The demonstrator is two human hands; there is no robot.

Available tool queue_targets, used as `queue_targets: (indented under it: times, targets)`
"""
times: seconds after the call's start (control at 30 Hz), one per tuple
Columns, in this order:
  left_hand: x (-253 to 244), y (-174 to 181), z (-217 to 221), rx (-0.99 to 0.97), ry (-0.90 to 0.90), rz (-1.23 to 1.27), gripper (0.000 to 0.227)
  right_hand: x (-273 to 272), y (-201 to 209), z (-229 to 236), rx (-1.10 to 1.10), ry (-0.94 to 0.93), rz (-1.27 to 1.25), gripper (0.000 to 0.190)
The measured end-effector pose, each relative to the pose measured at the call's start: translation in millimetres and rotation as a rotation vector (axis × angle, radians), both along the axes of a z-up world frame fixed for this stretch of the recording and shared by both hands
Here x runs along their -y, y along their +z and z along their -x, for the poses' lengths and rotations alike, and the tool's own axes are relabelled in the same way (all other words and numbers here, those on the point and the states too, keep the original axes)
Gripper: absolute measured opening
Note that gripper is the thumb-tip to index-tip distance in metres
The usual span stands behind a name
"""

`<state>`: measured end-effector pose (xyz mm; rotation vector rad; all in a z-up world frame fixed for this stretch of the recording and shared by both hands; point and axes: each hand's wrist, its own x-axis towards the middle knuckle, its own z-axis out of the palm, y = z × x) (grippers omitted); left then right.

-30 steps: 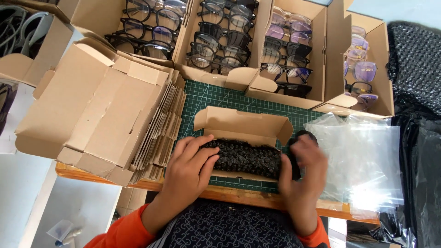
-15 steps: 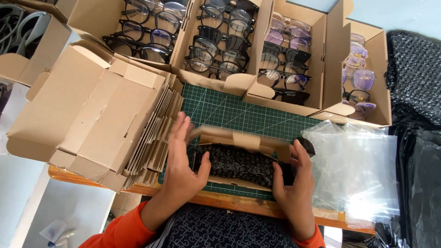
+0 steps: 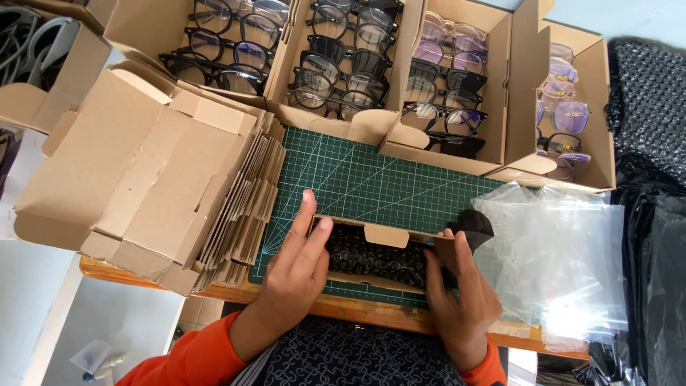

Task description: The person cleans a pair of black sunglasses with a dark cloth, then places them into a small transparent plastic bag. They wrap the bagged sunglasses in a sheet of black bubble wrap and place it into a small cardboard box. Finally, the person puts the box into a black shipping mailer and seals it.

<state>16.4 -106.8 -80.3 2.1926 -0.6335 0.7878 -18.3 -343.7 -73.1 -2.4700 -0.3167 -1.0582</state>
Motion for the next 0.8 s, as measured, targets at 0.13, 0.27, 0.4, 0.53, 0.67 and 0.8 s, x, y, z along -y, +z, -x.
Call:
queue_targets:
  times: [0.13,0.27,0.4,0.53,0.67,0.8]
  targets:
    - [-1,4,0,0.027,0.065,-0.078,0.043,0,6,7,-0.085,0.028,-0.067,0.056]
    - [-1,3,-1,0.038,0.092,-0.094,0.045,4,10,19,-0.302,-0.016,-0.272,0.047]
    - [-1,8,-3,0.029,0.087,-0.101,0.043,-2,12,14,-0.309,0.090,-0.472,0.047]
    - [0,9,-7,0.062,0.053,-0.056,0.032,-1,15,4,-0.243,0.098,-0.336,0.031]
    - [-1,1,-6,0.065,-0.026,0.023,0.043,1,27,4,-0.246,0.223,-0.266,0.019]
    - [-4,-13,-8,0.083,-0.120,0.070,0.035,5,26,11,-0.303,0.320,-0.277,0.011]
